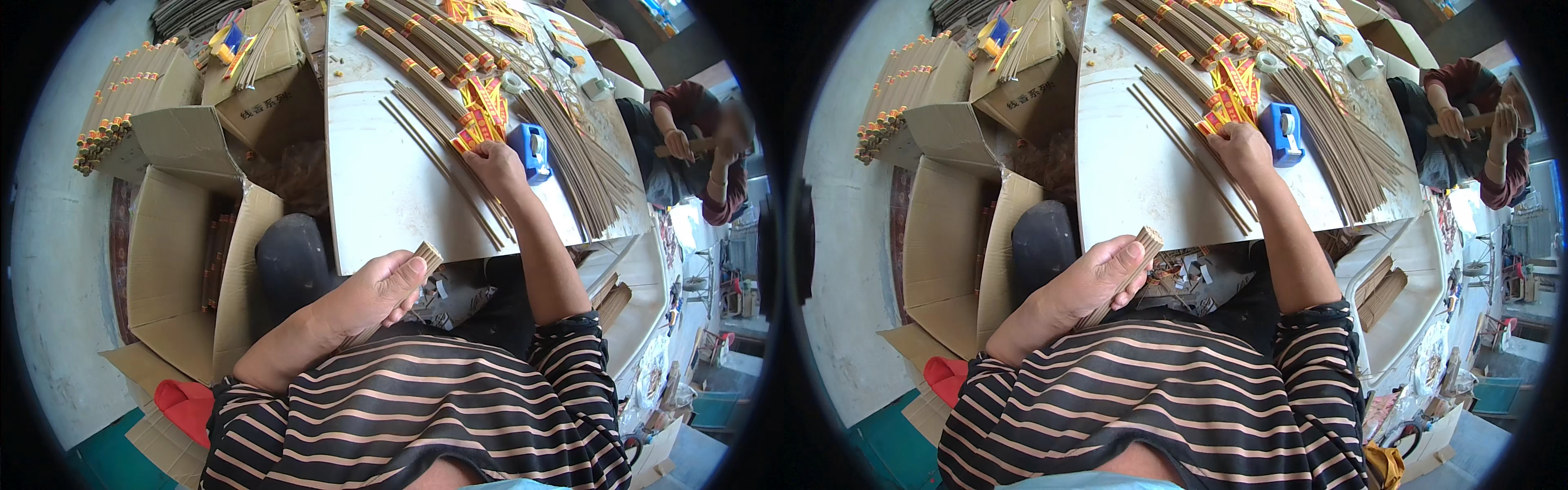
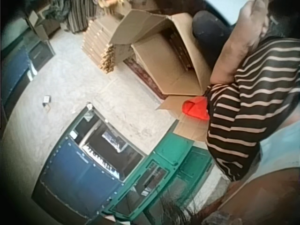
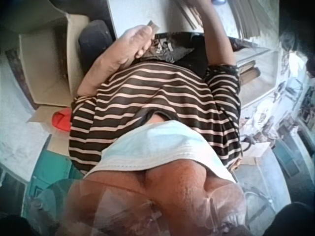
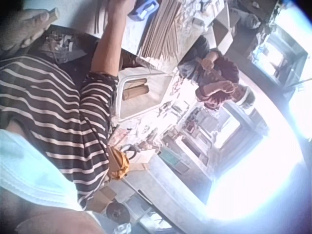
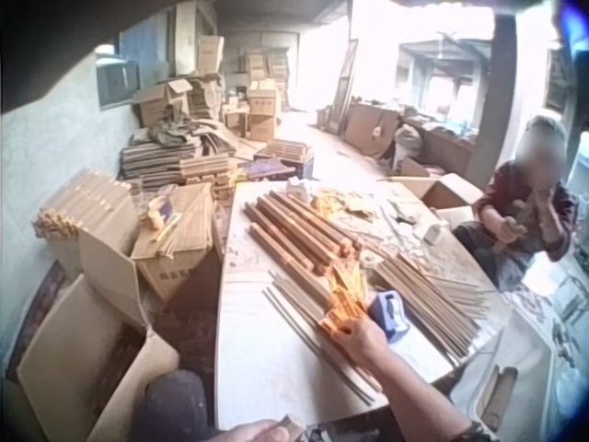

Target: The person gathers loose incense sticks, aligns them into bundles, and wraps each bundle with a small paper label. The person places finished bundles into a cardboard box and repeats the process.

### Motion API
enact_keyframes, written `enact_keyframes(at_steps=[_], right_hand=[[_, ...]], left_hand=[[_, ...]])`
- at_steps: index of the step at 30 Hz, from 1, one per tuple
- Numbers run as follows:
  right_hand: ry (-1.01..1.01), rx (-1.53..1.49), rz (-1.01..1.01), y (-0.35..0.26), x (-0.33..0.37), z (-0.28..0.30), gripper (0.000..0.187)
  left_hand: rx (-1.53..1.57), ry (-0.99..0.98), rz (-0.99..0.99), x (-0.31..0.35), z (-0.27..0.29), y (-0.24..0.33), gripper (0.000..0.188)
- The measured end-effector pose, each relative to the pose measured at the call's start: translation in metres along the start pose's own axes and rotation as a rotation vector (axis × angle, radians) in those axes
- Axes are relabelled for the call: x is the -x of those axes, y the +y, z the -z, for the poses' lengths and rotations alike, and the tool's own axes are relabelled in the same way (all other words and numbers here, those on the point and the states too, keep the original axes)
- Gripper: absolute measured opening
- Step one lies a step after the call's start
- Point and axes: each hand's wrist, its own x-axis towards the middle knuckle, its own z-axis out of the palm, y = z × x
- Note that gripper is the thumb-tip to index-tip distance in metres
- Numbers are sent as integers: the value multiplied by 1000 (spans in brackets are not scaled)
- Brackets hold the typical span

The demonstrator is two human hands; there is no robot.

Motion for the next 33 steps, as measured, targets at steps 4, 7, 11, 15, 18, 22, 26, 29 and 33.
enact_keyframes(at_steps=[4,7,11,15,18,22,26,29,33], right_hand=[[-10,5,-19,0,-3,2,28],[21,37,-27,-1,-3,4,26],[233,137,146,0,-3,2,21],[330,209,239,0,-2,4,14],[321,181,252,3,1,3,12],[223,21,225,12,3,1,10],[329,-132,320,14,7,13,10],[331,-300,295,-10,31,37,13],[225,-637,118,-12,62,51,13]], left_hand=[[-10,-17,0,0,1,-1,47],[-1,-25,-6,0,1,-1,47],[3,-10,1,2,0,1,49],[2,-9,1,2,0,0,49],[-7,-2,-4,3,-1,1,47],[-46,-5,-28,2,-2,-1,46],[-48,-3,-31,7,-6,0,49],[-27,25,-39,13,-11,3,53],[24,72,-51,22,-16,7,52]])
